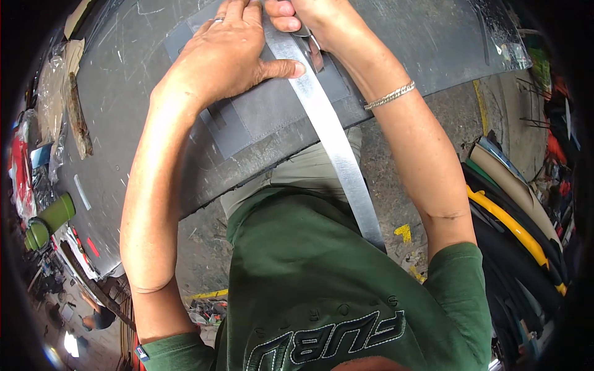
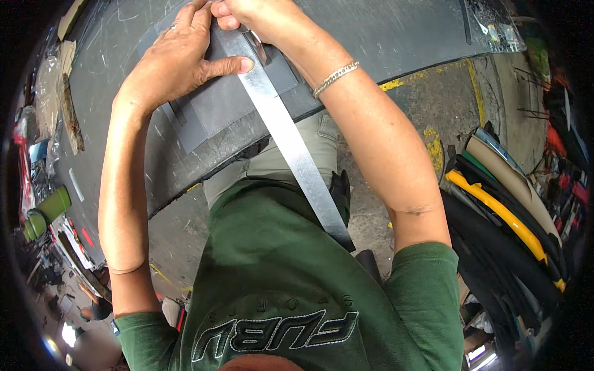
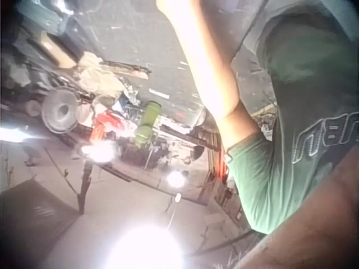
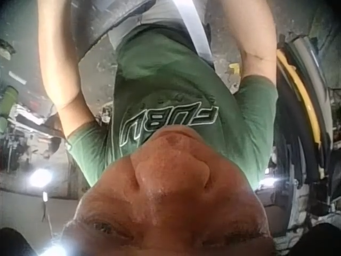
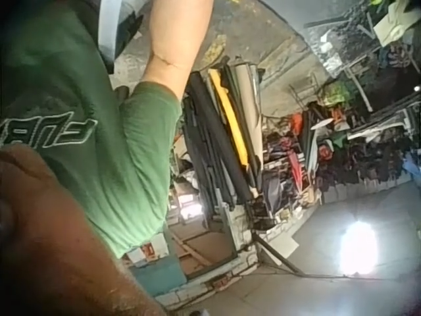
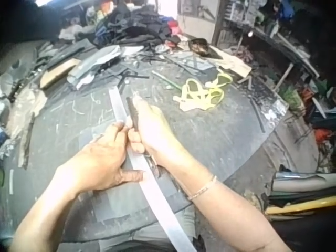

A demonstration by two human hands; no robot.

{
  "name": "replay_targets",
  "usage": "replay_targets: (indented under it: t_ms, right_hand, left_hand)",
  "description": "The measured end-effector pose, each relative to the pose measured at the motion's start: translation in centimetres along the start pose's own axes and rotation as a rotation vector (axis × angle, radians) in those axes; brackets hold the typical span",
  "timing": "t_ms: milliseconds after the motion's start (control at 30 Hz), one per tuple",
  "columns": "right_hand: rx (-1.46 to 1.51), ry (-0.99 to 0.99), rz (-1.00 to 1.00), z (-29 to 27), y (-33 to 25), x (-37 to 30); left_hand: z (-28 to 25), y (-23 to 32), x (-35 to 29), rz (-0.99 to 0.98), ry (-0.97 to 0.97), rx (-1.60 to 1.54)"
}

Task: Cutting rectangular sections out of grey fabric using a utility knife and a metal ruler.

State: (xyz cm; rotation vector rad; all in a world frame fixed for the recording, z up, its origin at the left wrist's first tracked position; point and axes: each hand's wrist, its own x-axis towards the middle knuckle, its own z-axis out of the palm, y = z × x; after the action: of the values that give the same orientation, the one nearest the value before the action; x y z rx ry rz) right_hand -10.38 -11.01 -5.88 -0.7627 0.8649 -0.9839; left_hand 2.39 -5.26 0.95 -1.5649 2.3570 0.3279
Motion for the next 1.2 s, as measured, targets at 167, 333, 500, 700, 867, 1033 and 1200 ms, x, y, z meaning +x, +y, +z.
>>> replay_targets:
  t_ms: [167, 333, 500, 700, 867, 1033, 1200]
  right_hand:
    - [-0.013, 0.024, 0.008, 0.0, 0.0, -0.1]
    - [-0.028, 0.016, -0.007, 0.3, -0.2, -0.5]
    - [-0.025, -0.048, -0.040, -0.1, 0.1, -0.3]
    - [-0.012, -0.051, -0.025, 0.1, -0.1, -0.6]
    - [-0.028, -0.048, -0.021, 0.1, -0.1, -0.8]
    - [-0.050, -0.061, -0.083, 0.0, 0.2, -0.6]
    - [-0.025, -0.010, -0.030, 0.3, -0.2, -0.9]
  left_hand:
    - [0.9, -0.5, 0.3, 0.020, 0.061, -0.041]
    - [-0.5, 0.4, 0.0, -0.035, -0.027, -0.020]
    - [-0.8, 0.9, 0.1, -0.109, -0.073, 0.010]
    - [-0.7, 0.8, 0.0, -0.087, -0.054, 0.008]
    - [-0.7, 0.9, 0.0, -0.087, -0.058, -0.009]
    - [-0.8, 0.9, 0.1, -0.101, -0.074, 0.015]
    - [-0.8, 1.0, 0.1, -0.121, -0.056, -0.035]
